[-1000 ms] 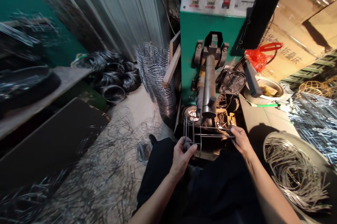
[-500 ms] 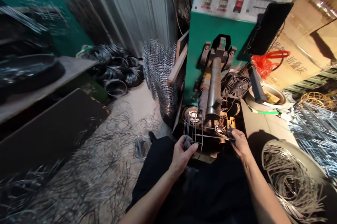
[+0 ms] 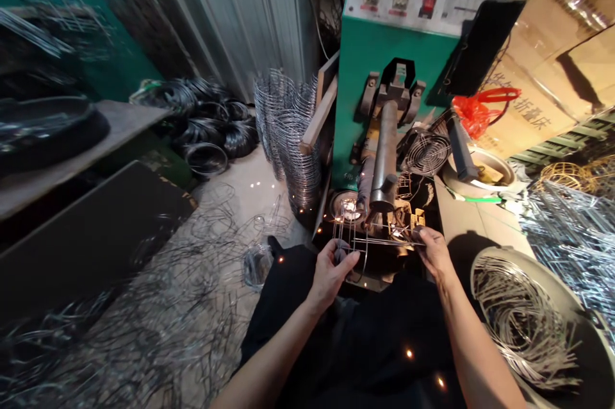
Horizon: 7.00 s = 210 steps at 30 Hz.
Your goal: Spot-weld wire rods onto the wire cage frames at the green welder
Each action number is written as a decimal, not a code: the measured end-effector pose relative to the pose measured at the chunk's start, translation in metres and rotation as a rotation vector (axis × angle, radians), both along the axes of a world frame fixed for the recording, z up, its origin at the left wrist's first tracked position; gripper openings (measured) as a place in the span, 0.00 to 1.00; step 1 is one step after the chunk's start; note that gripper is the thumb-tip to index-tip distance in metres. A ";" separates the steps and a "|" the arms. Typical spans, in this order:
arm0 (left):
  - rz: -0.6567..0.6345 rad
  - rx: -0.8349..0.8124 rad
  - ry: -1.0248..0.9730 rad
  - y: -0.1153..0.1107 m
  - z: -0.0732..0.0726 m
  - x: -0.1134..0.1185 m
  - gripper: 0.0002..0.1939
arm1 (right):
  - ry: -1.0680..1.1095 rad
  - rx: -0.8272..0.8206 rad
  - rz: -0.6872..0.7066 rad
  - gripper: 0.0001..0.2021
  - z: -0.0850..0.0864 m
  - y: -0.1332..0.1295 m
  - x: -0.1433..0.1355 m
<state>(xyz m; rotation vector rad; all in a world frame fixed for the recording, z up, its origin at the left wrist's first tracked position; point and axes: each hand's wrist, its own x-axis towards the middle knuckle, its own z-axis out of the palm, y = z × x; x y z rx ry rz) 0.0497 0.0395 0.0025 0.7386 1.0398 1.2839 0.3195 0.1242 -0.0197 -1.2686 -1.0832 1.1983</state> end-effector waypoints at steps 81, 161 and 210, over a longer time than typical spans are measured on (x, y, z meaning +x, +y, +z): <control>-0.122 0.064 -0.007 -0.018 -0.003 -0.016 0.42 | -0.239 0.113 -0.006 0.20 0.033 0.001 -0.009; -0.334 0.604 1.271 0.017 -0.028 -0.025 0.15 | -1.163 0.084 0.181 0.20 -0.008 -0.104 -0.056; -0.261 0.683 1.418 0.061 0.056 -0.042 0.14 | -1.356 0.247 0.381 0.17 0.101 -0.030 -0.081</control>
